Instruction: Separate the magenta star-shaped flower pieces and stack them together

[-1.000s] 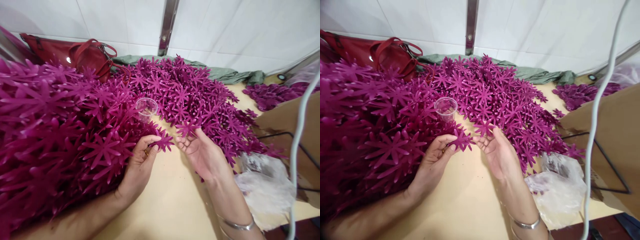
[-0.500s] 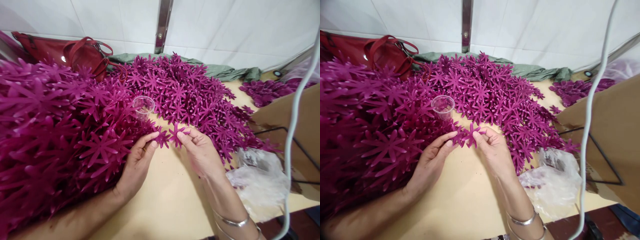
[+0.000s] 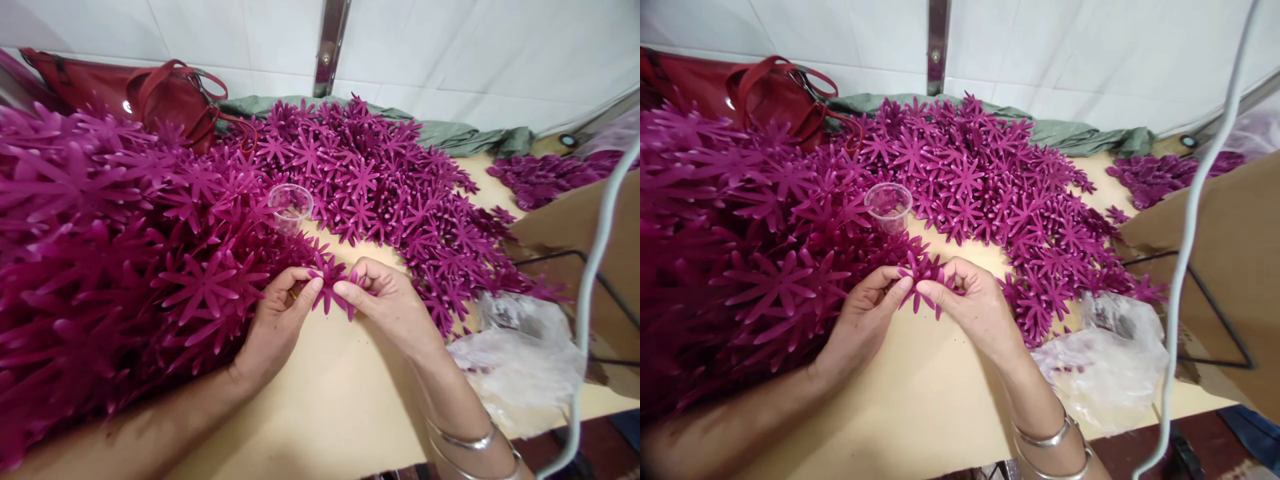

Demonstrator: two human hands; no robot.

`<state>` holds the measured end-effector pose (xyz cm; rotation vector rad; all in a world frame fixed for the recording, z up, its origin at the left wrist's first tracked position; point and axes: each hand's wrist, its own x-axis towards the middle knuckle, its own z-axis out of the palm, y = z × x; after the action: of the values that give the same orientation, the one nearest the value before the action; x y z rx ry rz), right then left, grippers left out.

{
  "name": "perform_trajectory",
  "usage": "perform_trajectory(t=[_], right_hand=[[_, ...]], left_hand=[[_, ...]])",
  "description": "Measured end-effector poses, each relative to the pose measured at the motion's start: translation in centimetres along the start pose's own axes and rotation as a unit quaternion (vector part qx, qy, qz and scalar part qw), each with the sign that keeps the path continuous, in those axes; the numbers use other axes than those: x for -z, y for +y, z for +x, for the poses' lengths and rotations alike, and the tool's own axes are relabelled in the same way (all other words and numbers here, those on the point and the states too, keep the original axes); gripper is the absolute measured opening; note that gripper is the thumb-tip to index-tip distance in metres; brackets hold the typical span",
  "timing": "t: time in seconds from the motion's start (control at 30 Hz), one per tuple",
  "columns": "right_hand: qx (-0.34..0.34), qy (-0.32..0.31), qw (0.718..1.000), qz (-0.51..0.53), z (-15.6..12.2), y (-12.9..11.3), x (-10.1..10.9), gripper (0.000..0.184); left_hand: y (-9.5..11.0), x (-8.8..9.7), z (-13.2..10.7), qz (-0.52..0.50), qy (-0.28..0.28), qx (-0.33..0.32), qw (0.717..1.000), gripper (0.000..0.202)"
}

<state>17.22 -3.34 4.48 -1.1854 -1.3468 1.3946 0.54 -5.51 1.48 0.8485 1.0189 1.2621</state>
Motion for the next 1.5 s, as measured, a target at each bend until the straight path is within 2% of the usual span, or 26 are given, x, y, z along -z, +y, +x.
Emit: perform_trajectory(t=[0.07, 0.17, 0.27, 0.4, 0.5, 0.57, 0.63, 0.7, 0.77, 0.87, 1.1, 1.2, 1.33, 1.43, 1.5], right_hand=[[0.021, 0.035, 0.999, -0.014, 0.0, 0.1, 0.5, 0.045], [0.069, 0.12, 0.99, -0.039, 0.0, 0.3, 1.3, 0.039], [0.089, 0.163, 0.976, -0.116, -0.2, 0.1, 1.9, 0.034], [0.094, 0.146, 0.964, -0.202, -0.1, 0.0, 2.2, 0.042], [0.122, 0.113, 0.947, -0.275, 0.2, 0.3, 2.2, 0.036], [0.142, 0.149, 0.926, -0.316, 0.2, 0.4, 2.0, 0.029], [0.164, 0.184, 0.915, -0.319, 0.0, 0.1, 1.8, 0.032], [0.193, 0.153, 0.921, -0.303, -0.3, -0.4, 1.4, 0.035], [0.227, 0.102, 0.92, -0.302, -0.4, -0.7, 0.9, 0.027], [0.255, 0.09, 0.911, -0.312, -0.3, -0.5, 0.3, 0.007], [0.194, 0.055, 0.949, -0.243, -0.1, 0.1, 0.4, 0.023], [0.181, 0.04, 0.957, -0.225, 0.0, 0.2, 0.4, 0.024], [0.164, 0.039, 0.965, -0.199, 0.0, 0.2, 0.3, 0.039], [0.122, 0.064, 0.981, -0.136, -0.1, 0.1, 0.3, 0.043], [0.09, 0.121, 0.984, -0.09, -0.1, 0.1, 0.7, 0.039]], left_hand=[[-0.2, 0.1, 0.0, -0.007, 0.014, -0.005, 1.0, 0.018], [-0.3, 0.2, 0.0, -0.016, 0.023, -0.002, 1.0, 0.018], [-0.3, 0.1, 0.1, -0.036, 0.021, 0.0, 0.999, 0.019], [-0.4, 0.0, 0.2, -0.067, 0.021, -0.007, 0.998, 0.022], [-0.6, 0.2, 0.2, -0.066, 0.017, -0.01, 0.998, 0.022], [-0.7, 0.3, 0.2, -0.057, 0.016, -0.012, 0.998, 0.021], [-0.8, 0.3, 0.1, -0.042, 0.017, -0.013, 0.999, 0.02], [-0.6, 0.2, 0.0, -0.021, 0.013, -0.007, 1.0, 0.018], [-0.2, 0.0, 0.0, 0.001, 0.012, -0.005, 1.0, 0.019], [0.3, -0.3, 0.1, 0.012, 0.009, -0.011, 1.0, 0.02], [0.4, -0.4, 0.2, -0.005, -0.008, -0.021, 1.0, 0.019], [0.2, -0.2, 0.3, 0.003, 0.0, -0.033, 0.999, 0.016], [0.0, 0.0, 0.3, 0.015, 0.0, -0.044, 0.999, 0.012], [-0.1, 0.0, 0.2, -0.006, 0.01, -0.036, 0.999, 0.013], [-0.2, 0.0, 0.2, -0.017, 0.013, -0.023, 0.999, 0.015]])
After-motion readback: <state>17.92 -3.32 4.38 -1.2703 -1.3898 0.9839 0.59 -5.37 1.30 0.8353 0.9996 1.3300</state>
